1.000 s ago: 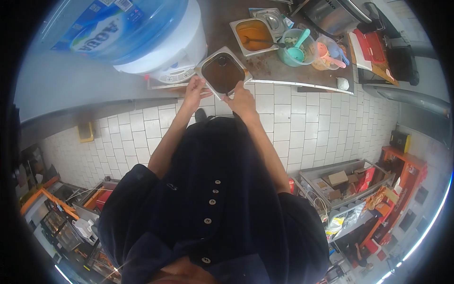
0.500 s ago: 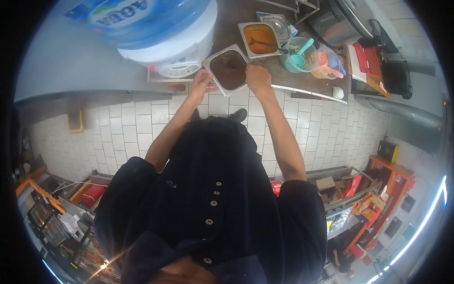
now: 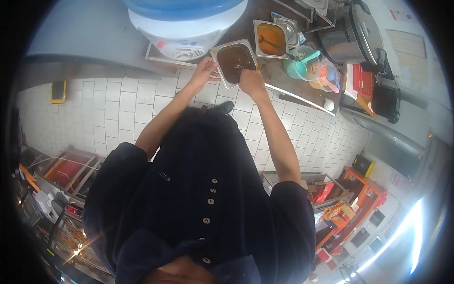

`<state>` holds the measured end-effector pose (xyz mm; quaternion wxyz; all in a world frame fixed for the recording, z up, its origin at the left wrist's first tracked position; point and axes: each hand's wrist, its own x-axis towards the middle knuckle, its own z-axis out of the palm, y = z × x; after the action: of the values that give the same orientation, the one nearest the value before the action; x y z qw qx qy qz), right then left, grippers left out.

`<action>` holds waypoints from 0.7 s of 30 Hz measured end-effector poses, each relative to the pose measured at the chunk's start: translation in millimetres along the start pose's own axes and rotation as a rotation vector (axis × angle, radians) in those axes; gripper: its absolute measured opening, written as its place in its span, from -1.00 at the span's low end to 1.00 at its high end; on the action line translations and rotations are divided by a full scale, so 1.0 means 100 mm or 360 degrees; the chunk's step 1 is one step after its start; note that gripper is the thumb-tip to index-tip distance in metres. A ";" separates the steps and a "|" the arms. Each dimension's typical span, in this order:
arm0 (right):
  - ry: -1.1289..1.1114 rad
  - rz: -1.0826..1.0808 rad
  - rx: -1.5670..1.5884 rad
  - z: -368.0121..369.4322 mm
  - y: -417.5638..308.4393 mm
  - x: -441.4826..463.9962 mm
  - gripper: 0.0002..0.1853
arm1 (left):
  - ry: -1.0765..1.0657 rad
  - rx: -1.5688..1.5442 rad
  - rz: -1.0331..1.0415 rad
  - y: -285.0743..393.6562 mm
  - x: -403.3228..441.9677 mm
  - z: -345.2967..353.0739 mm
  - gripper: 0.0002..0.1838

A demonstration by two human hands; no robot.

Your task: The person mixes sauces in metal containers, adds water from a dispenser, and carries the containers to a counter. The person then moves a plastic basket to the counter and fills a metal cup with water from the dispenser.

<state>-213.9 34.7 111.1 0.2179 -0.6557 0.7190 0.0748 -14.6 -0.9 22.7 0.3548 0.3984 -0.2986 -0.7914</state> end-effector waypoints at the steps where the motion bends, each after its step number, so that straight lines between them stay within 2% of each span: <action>1: -0.0008 -0.0008 -0.0011 0.04 0.04 0.07 -0.84 | -0.0017 0.0019 0.0010 0.01 0.00 0.00 -0.84; 3: 0.0021 -0.0054 0.0284 0.06 0.12 0.18 -0.84 | -0.0028 0.0027 0.0024 0.02 -0.01 0.00 -0.84; 10: 0.0126 0.0044 0.0293 0.08 0.20 0.29 -0.84 | -0.0065 0.0006 0.0004 0.02 0.00 -0.02 -0.85; 15: 0.0017 -0.0060 0.0690 0.10 0.35 0.34 -0.82 | -0.0081 0.0011 0.0003 0.05 -0.01 -0.02 -0.85; 19: 0.0041 -0.0060 0.0697 -0.04 0.44 0.25 -0.82 | -0.0070 0.0028 -0.0018 0.07 -0.01 -0.03 -0.85; 21: 0.0282 -0.0062 0.0428 -0.10 0.43 0.18 -0.82 | -0.0072 0.0037 -0.0020 0.07 -0.01 -0.02 -0.85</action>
<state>-259.2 19.8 104.6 0.2409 -0.6385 0.7261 -0.0844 -10.0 -4.7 27.1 0.3381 0.3863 -0.3134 -0.7989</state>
